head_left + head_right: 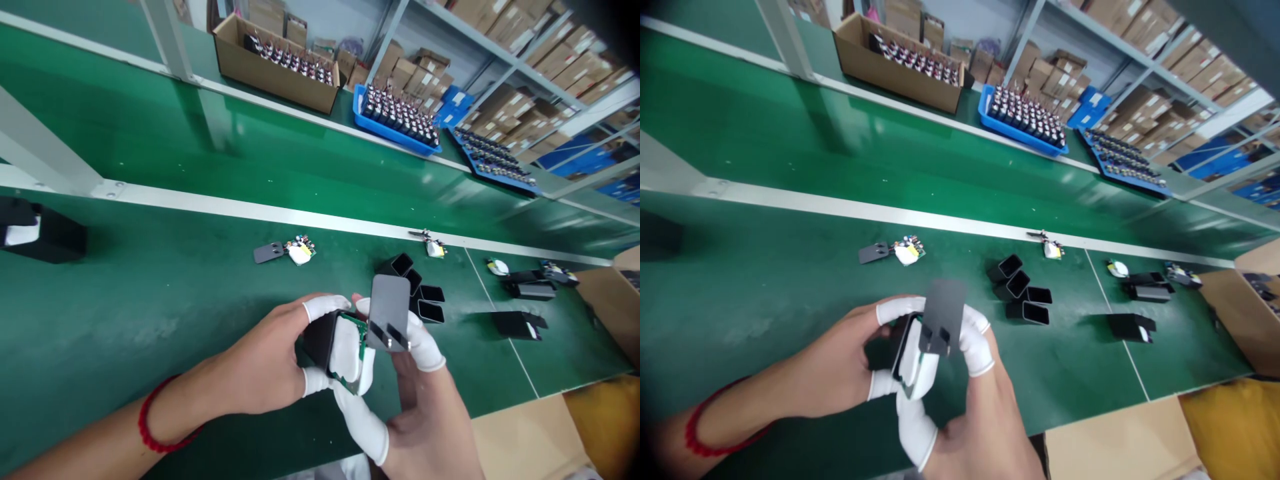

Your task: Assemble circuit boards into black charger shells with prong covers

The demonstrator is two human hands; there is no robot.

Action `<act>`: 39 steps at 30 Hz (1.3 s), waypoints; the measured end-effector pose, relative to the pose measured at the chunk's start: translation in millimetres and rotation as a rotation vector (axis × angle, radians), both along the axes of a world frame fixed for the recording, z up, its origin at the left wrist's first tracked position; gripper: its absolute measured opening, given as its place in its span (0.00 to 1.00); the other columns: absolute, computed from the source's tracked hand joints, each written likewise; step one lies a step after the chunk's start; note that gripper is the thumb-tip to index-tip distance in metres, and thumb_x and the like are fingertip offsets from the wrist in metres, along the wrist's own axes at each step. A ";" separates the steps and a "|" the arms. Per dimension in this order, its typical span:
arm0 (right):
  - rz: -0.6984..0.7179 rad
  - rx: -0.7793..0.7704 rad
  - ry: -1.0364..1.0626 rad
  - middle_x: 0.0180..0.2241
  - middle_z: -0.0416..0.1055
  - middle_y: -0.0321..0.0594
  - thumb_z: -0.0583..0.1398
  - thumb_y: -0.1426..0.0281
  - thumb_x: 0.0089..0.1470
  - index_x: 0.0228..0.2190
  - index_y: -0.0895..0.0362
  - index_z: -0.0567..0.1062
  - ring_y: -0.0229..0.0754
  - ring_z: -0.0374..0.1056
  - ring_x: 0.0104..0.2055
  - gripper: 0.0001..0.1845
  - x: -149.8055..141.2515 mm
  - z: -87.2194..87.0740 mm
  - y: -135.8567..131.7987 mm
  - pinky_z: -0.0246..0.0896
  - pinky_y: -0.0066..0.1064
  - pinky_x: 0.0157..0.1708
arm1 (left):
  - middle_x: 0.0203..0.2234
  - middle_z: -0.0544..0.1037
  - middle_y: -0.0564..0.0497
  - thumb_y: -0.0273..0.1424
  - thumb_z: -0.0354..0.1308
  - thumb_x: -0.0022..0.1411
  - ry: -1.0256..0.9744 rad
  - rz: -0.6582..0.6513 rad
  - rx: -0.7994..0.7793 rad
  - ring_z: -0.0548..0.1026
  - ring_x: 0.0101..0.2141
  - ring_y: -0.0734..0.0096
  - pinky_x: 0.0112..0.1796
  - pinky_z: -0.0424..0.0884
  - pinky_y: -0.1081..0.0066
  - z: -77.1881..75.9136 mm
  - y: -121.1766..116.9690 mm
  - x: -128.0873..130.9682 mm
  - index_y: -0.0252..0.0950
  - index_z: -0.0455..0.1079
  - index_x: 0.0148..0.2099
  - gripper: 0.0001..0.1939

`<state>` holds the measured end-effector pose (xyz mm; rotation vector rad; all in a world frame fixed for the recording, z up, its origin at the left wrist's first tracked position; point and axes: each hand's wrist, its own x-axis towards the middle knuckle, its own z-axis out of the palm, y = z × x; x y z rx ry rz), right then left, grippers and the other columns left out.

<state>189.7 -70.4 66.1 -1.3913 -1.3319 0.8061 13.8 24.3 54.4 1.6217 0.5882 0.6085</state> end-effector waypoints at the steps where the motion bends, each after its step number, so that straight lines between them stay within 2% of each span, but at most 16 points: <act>1: 0.001 0.004 0.004 0.56 0.71 0.43 0.72 0.75 0.40 0.54 0.48 0.72 0.61 0.68 0.58 0.39 2.8 -0.5 2.2 0.72 0.49 0.54 | 0.49 0.79 0.53 0.26 0.65 0.55 0.008 -0.005 0.013 0.79 0.44 0.63 0.44 0.75 0.71 0.5 0.1 0.0 0.44 0.66 0.61 0.31; 5: 0.002 -0.036 0.046 0.47 0.77 0.41 0.74 0.70 0.36 0.47 0.48 0.77 0.62 0.74 0.51 0.33 11.1 -5.2 10.4 0.77 0.51 0.46 | 0.51 0.78 0.51 0.27 0.65 0.55 0.054 -0.018 0.060 0.79 0.43 0.63 0.46 0.75 0.69 1.3 0.2 -1.5 0.42 0.65 0.62 0.32; 9: -0.022 -0.110 0.152 0.46 0.78 0.43 0.75 0.68 0.38 0.48 0.48 0.77 0.61 0.75 0.51 0.32 12.7 -10.6 15.3 0.77 0.52 0.46 | 0.51 0.78 0.48 0.26 0.66 0.53 -0.003 -0.007 0.010 0.78 0.45 0.60 0.46 0.76 0.68 -0.4 -0.6 -2.2 0.39 0.66 0.60 0.31; 12: -0.025 -0.110 0.178 0.49 0.76 0.43 0.74 0.66 0.42 0.51 0.48 0.75 0.60 0.72 0.55 0.33 6.9 -12.0 11.9 0.74 0.53 0.49 | 0.49 0.78 0.47 0.28 0.70 0.50 0.013 0.034 -0.091 0.79 0.43 0.59 0.45 0.77 0.65 -3.4 -2.2 0.1 0.39 0.66 0.60 0.34; 15: -0.071 -0.091 0.208 0.59 0.67 0.45 0.73 0.63 0.45 0.59 0.47 0.67 0.58 0.63 0.63 0.41 -7.7 -13.0 2.8 0.65 0.53 0.58 | 0.44 0.80 0.48 0.29 0.70 0.52 -0.042 0.113 -0.191 0.80 0.39 0.62 0.41 0.78 0.66 -8.6 -5.3 4.2 0.39 0.64 0.61 0.35; 18: -0.100 -0.188 0.319 0.64 0.62 0.45 0.66 0.57 0.55 0.63 0.47 0.62 0.54 0.61 0.64 0.38 -25.4 -15.1 -4.0 0.60 0.47 0.62 | 0.52 0.76 0.45 0.26 0.67 0.54 -0.152 0.135 -0.176 0.79 0.45 0.60 0.46 0.77 0.65 -15.7 -10.4 8.4 0.40 0.62 0.62 0.34; 21: -0.096 -0.317 0.423 0.60 0.68 0.41 0.59 0.55 0.62 0.61 0.46 0.66 0.49 0.66 0.61 0.28 -34.2 -18.0 -3.1 0.62 0.41 0.61 | 0.60 0.69 0.45 0.25 0.66 0.57 -0.153 0.137 -0.079 0.74 0.54 0.56 0.55 0.71 0.60 -24.1 -15.5 10.7 0.44 0.62 0.63 0.33; 24: -0.098 -0.347 0.541 0.57 0.71 0.38 0.60 0.57 0.62 0.60 0.45 0.67 0.47 0.68 0.57 0.26 -33.0 -23.9 1.0 0.62 0.39 0.59 | 0.65 0.64 0.48 0.29 0.65 0.60 -0.107 0.105 -0.045 0.62 0.64 0.53 0.62 0.62 0.55 -32.2 -18.4 11.2 0.48 0.59 0.64 0.33; 27: -0.116 -0.288 0.656 0.52 0.75 0.37 0.65 0.60 0.58 0.58 0.44 0.70 0.45 0.72 0.51 0.27 -31.5 -33.6 3.6 0.66 0.39 0.56 | 0.68 0.59 0.46 0.30 0.64 0.61 -0.099 0.074 -0.023 0.56 0.67 0.51 0.63 0.60 0.53 -38.2 -19.2 11.8 0.47 0.56 0.65 0.33; 29: -0.135 -0.251 0.660 0.48 0.77 0.38 0.66 0.62 0.56 0.56 0.45 0.72 0.44 0.74 0.46 0.26 -32.1 -40.2 5.3 0.70 0.37 0.50 | 0.68 0.58 0.45 0.28 0.63 0.61 -0.097 0.075 0.004 0.57 0.66 0.50 0.63 0.60 0.52 -40.0 -18.7 12.5 0.46 0.55 0.66 0.34; 32: -0.099 -0.284 0.648 0.43 0.79 0.41 0.66 0.59 0.56 0.53 0.49 0.75 0.46 0.75 0.43 0.23 -29.2 -45.3 8.1 0.72 0.37 0.44 | 0.67 0.59 0.43 0.27 0.62 0.62 -0.084 0.088 -0.056 0.64 0.63 0.51 0.58 0.69 0.57 -39.0 -17.2 13.5 0.46 0.53 0.67 0.35; 35: -0.014 -0.315 0.732 0.48 0.77 0.43 0.65 0.55 0.56 0.51 0.50 0.77 0.51 0.73 0.49 0.23 -18.4 -42.8 6.4 0.70 0.42 0.50 | 0.65 0.62 0.42 0.29 0.64 0.61 -0.097 0.092 -0.144 0.65 0.62 0.51 0.55 0.72 0.60 -35.3 -17.0 13.7 0.46 0.54 0.66 0.35; 39: 0.067 -0.287 0.753 0.54 0.74 0.38 0.67 0.65 0.56 0.55 0.44 0.74 0.49 0.70 0.56 0.25 -11.8 -36.3 -3.4 0.62 0.44 0.59 | 0.64 0.64 0.41 0.31 0.64 0.62 -0.121 0.059 -0.140 0.68 0.61 0.50 0.54 0.73 0.59 -32.8 -20.5 13.4 0.45 0.53 0.67 0.35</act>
